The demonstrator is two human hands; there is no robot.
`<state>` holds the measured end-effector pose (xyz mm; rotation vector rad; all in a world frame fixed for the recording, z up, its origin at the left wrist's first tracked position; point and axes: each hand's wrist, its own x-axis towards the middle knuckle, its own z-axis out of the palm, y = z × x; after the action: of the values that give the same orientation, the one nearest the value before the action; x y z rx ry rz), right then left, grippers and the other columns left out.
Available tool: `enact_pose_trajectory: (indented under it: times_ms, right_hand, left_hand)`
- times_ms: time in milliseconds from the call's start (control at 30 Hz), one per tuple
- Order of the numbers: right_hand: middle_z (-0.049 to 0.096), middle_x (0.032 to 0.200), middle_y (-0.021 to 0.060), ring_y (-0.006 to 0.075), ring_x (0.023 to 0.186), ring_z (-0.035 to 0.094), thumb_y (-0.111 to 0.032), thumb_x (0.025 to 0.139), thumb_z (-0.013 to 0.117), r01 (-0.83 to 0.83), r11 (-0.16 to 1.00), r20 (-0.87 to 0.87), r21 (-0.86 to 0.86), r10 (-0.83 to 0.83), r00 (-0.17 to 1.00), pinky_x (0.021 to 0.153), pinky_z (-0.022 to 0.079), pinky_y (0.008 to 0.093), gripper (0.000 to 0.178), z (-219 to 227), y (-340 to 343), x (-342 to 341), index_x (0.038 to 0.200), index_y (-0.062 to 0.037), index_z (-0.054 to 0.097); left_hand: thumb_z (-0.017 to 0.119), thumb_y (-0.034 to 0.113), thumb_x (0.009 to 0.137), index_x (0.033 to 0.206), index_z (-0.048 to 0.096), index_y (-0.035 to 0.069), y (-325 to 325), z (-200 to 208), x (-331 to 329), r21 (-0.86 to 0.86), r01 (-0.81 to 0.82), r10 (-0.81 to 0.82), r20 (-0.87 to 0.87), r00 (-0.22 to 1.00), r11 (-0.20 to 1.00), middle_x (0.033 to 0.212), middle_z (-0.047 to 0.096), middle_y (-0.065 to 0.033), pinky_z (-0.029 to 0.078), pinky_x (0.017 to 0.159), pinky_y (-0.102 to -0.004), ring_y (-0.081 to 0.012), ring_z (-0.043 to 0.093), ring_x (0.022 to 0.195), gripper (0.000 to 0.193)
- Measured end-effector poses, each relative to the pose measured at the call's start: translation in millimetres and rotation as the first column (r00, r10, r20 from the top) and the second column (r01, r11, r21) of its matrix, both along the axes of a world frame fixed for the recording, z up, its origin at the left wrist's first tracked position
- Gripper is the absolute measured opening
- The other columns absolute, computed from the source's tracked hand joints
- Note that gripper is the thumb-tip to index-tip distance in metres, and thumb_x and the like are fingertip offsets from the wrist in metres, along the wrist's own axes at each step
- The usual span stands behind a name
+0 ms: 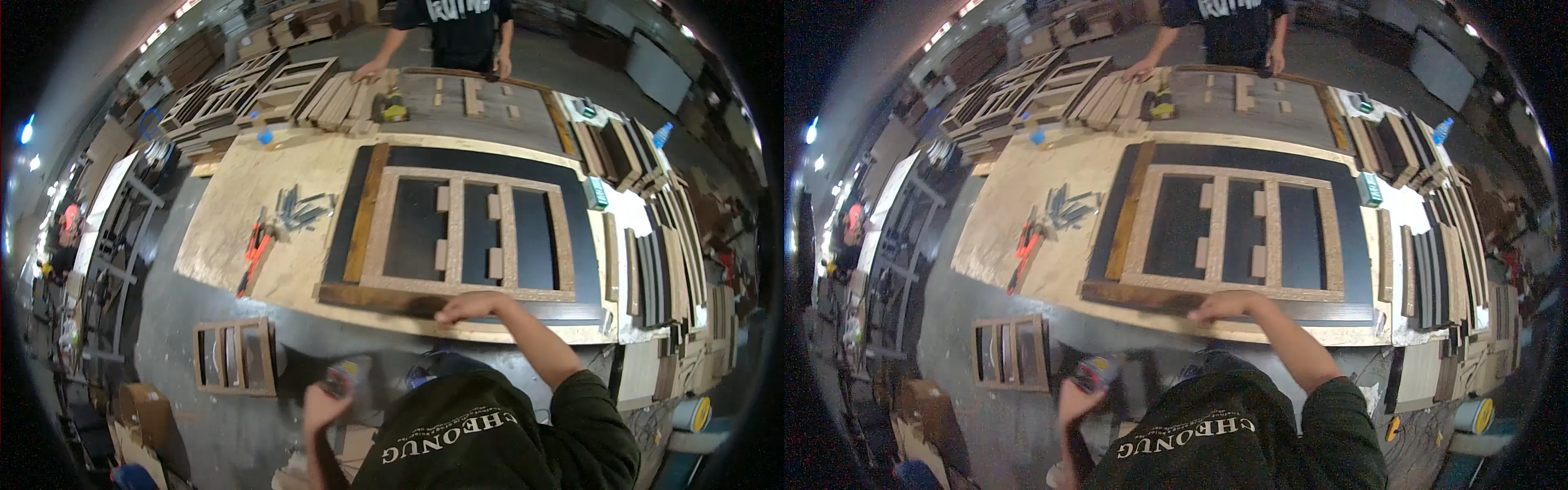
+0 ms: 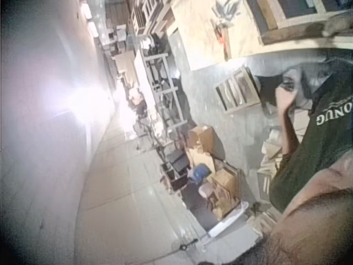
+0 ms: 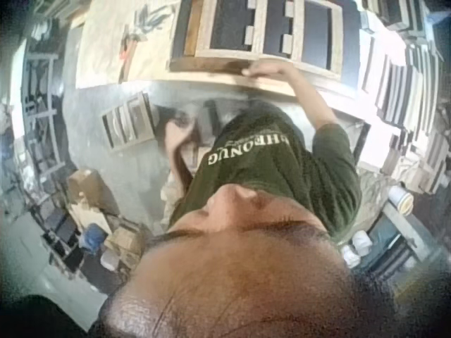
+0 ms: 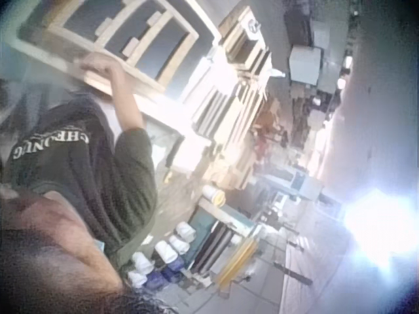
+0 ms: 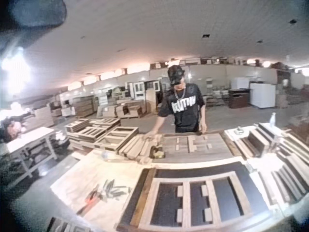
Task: Assembling a wooden lattice-style frame using a pneumatic staple gun and a cordless drill.
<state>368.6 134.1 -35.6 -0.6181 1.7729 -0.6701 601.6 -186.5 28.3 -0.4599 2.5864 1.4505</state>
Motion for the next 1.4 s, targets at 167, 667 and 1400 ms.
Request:
enact_pose_trajectory:
  times_ms: [167,667,1400]
  right_hand:
    - [0.064,0.114,0.0116,0.0232,0.107,0.059,-0.054,0.083,0.061,0.438,0.899,-0.337,-0.008,-0.415,0.845,0.091,0.046,0.0334,0.061,30.0,156.0,-16.1,0.117,-0.0033,0.062]
    - [0.06,0.12,0.0152,0.0227,0.111,0.058,-0.019,0.086,0.064,0.69,-0.194,-0.1,-0.697,-0.927,-0.362,0.094,0.046,0.0324,0.042,-86.4,317.6,-38.3,0.122,0.0014,0.055]
    - [0.051,0.129,0.0123,0.0315,0.122,0.046,-0.039,0.081,0.063,0.703,0.694,-0.917,-0.158,-0.367,0.157,0.101,0.037,0.0461,0.055,-46.2,188.1,-229.6,0.125,-0.0079,0.053]
  left_hand:
    - [0.066,0.016,0.069,0.097,0.062,-0.001,-56.2,-14.5,-126.0,-0.456,0.026,0.012,0.08,0.997,0.889,0.079,0.064,-0.024,0.049,0.07,-0.0441,-0.0396,0.064,0.082,0.033]
    - [0.063,0.019,0.078,0.128,0.046,-0.002,-50.6,-153.6,-313.8,-0.808,-0.338,-0.08,-0.424,0.902,0.482,0.127,0.048,-0.0248,0.035,0.102,-0.0488,-0.041,0.043,0.119,0.057]
    - [0.066,0.03,0.079,0.131,0.045,0.005,67.6,-135.2,-359.5,-0.673,-0.077,-0.263,-0.388,0.883,0.736,0.133,0.043,-0.0215,0.03,0.103,-0.0525,-0.0432,0.037,0.125,0.062]
